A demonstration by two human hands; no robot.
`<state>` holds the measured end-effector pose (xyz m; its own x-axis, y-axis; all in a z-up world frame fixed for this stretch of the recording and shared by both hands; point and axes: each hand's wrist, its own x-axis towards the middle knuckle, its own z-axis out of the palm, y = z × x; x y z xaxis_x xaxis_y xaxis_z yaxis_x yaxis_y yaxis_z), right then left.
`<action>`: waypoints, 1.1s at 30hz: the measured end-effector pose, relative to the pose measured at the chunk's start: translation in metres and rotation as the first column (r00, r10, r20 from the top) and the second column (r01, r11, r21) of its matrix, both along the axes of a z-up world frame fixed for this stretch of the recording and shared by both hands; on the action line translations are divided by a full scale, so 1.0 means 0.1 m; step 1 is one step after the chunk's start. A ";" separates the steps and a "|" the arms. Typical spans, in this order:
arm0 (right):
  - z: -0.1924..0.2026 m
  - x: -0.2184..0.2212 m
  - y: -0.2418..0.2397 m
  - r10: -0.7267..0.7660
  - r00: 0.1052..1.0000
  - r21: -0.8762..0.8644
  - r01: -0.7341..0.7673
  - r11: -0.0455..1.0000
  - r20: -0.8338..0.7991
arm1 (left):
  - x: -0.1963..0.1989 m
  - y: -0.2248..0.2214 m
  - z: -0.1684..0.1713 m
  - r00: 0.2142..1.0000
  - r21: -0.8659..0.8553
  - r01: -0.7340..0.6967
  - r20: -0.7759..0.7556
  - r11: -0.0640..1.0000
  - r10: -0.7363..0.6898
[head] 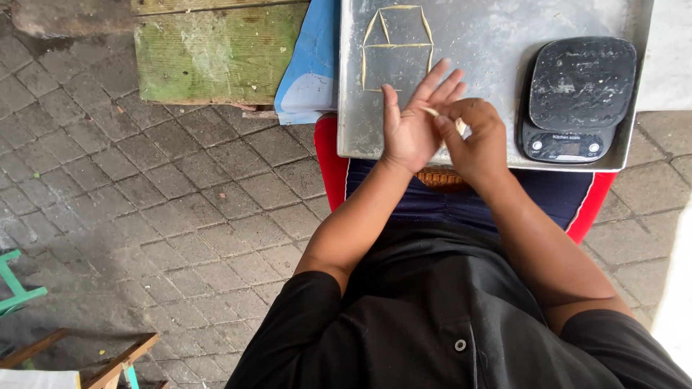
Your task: Rolling small pieces of dough into thin strips and arranging them on a metal tray to form a house shape.
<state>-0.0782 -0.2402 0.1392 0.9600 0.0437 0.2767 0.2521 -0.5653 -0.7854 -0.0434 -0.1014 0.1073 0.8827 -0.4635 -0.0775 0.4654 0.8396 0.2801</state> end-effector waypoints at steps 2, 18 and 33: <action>-0.21 0.18 -0.13 0.048 0.999 -0.028 -0.049 0.998 -0.023 | 0.05 0.21 -0.07 0.979 0.117 -0.185 0.113 0.976 0.172; -1.00 0.83 0.21 0.057 0.996 -0.642 -0.087 0.762 -0.067 | 0.47 1.00 -0.52 0.641 0.528 -0.744 0.387 -0.411 -0.663; -1.05 0.96 0.38 0.019 0.993 -0.740 -0.097 0.666 -0.113 | 0.68 1.04 -0.59 0.578 0.503 -0.779 0.344 -0.374 -0.740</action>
<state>0.0177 -0.2021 0.0346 0.9664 0.2536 0.0424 0.2570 -0.9575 -0.1311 0.0244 0.0026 0.0480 0.8898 -0.4369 0.1318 -0.4536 -0.8152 0.3601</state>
